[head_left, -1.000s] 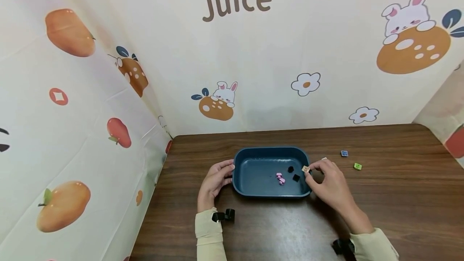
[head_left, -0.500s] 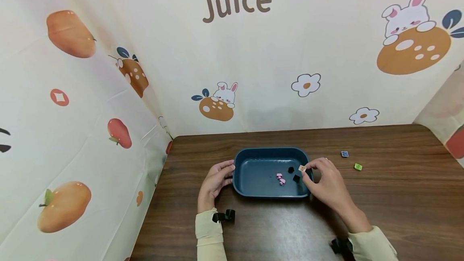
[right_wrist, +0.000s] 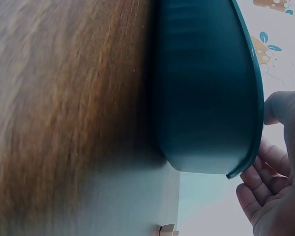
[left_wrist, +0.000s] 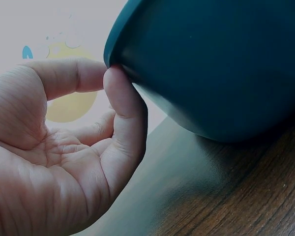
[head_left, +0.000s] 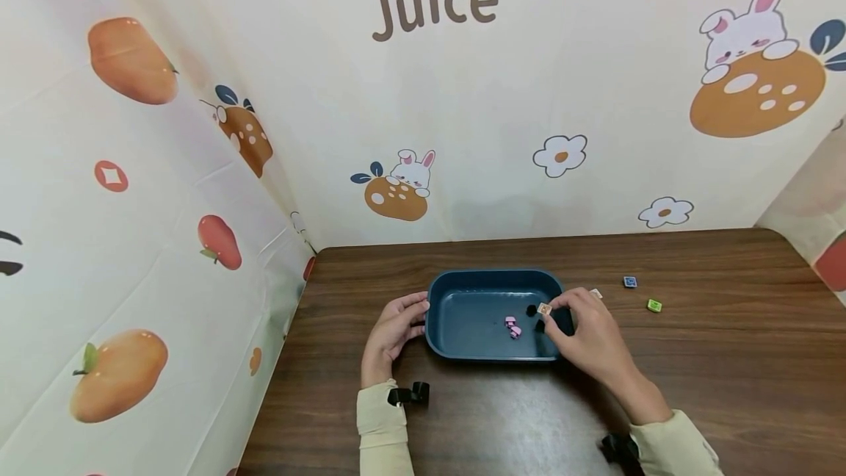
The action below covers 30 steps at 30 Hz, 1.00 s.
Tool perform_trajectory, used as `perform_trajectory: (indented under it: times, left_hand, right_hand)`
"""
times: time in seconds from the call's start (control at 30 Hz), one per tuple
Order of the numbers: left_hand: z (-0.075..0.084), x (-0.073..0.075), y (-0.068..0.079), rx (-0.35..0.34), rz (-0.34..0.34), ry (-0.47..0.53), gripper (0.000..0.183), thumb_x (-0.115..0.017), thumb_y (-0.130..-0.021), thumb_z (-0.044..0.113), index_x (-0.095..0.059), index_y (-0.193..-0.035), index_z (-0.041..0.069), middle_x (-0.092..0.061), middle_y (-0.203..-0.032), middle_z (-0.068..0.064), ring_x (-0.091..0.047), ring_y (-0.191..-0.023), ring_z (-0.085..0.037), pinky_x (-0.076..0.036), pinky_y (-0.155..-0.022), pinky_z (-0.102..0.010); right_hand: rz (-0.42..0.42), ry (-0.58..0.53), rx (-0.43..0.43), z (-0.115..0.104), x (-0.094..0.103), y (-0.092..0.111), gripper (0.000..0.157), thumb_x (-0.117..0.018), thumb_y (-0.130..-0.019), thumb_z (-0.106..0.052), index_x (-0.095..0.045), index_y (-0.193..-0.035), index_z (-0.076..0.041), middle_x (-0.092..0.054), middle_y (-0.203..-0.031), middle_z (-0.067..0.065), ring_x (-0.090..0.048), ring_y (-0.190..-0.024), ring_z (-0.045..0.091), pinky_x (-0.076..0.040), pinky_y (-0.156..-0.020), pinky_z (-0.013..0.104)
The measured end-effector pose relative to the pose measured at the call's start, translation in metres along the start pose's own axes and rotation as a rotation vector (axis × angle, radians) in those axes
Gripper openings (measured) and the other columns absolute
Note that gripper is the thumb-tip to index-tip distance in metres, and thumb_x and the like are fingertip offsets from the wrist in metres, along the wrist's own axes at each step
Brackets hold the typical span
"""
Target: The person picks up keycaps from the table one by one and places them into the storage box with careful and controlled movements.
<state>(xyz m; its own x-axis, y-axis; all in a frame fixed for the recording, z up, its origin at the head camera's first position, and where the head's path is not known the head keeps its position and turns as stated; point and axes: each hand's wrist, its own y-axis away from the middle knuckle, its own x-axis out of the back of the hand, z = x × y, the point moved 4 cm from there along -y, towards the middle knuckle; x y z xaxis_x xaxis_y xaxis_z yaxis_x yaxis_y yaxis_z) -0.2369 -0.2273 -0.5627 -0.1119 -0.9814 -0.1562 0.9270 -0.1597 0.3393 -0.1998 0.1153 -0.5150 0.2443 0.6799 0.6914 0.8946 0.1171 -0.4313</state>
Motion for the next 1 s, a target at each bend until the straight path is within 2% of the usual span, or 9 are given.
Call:
perform_trajectory:
  times: [0.13,0.4,0.6,0.83,1.0]
  left_hand:
    - [-0.0009,0.0002,-0.0010,0.001,-0.004,-0.004,0.046,-0.063,-0.105,0.014,-0.055,-0.144,-0.008,-0.073,-0.104,-0.001,-0.069,-0.089,-0.009,-0.059,-0.072,-0.023]
    - [-0.0004,-0.0002,-0.0009,0.016,-0.010,-0.009,0.047,-0.063,-0.105,0.014,-0.053,-0.146,-0.009,-0.072,-0.102,0.002,-0.068,-0.088,-0.008,-0.059,-0.072,-0.022]
    - [0.0010,-0.0003,0.0000,0.019,-0.010,-0.010,0.048,-0.063,-0.106,0.015,-0.053,-0.146,-0.009,-0.072,-0.101,0.003,-0.068,-0.088,-0.008,-0.059,-0.072,-0.021]
    - [0.0008,-0.0002,-0.0003,0.015,-0.012,-0.013,0.047,-0.062,-0.106,0.015,-0.053,-0.146,-0.009,-0.072,-0.101,0.003,-0.068,-0.088,-0.008,-0.059,-0.072,-0.021]
    - [0.0011,0.0000,-0.0010,0.013,-0.002,-0.016,0.045,-0.063,-0.106,0.015,-0.056,-0.144,-0.008,-0.072,-0.101,0.002,-0.068,-0.088,-0.008,-0.059,-0.073,-0.022]
  right_hand:
    - [-0.002,0.003,0.012,-0.0014,-0.0012,-0.0007,0.016,-0.084,-0.084,-0.010,-0.072,-0.093,-0.009,-0.070,-0.102,0.006,-0.064,-0.095,0.027,-0.055,-0.083,0.048]
    - [-0.001,0.008,0.025,-0.0022,-0.0031,-0.0003,0.016,-0.084,-0.084,-0.010,-0.072,-0.094,-0.006,-0.069,-0.101,0.006,-0.064,-0.097,0.025,-0.054,-0.086,0.051]
    - [0.005,0.013,0.032,-0.0019,-0.0039,-0.0001,0.017,-0.086,-0.084,-0.011,-0.073,-0.095,-0.006,-0.070,-0.101,0.006,-0.064,-0.097,0.025,-0.055,-0.086,0.052]
    - [0.013,0.010,0.042,-0.0021,-0.0036,0.0011,0.026,-0.088,-0.083,-0.013,-0.075,-0.102,-0.002,-0.070,-0.105,0.010,-0.064,-0.099,0.027,-0.055,-0.086,0.052]
    - [0.022,0.006,0.033,-0.0008,-0.0015,0.0013,0.025,-0.087,-0.084,-0.012,-0.075,-0.104,-0.002,-0.070,-0.105,0.011,-0.062,-0.096,0.027,-0.053,-0.081,0.045]
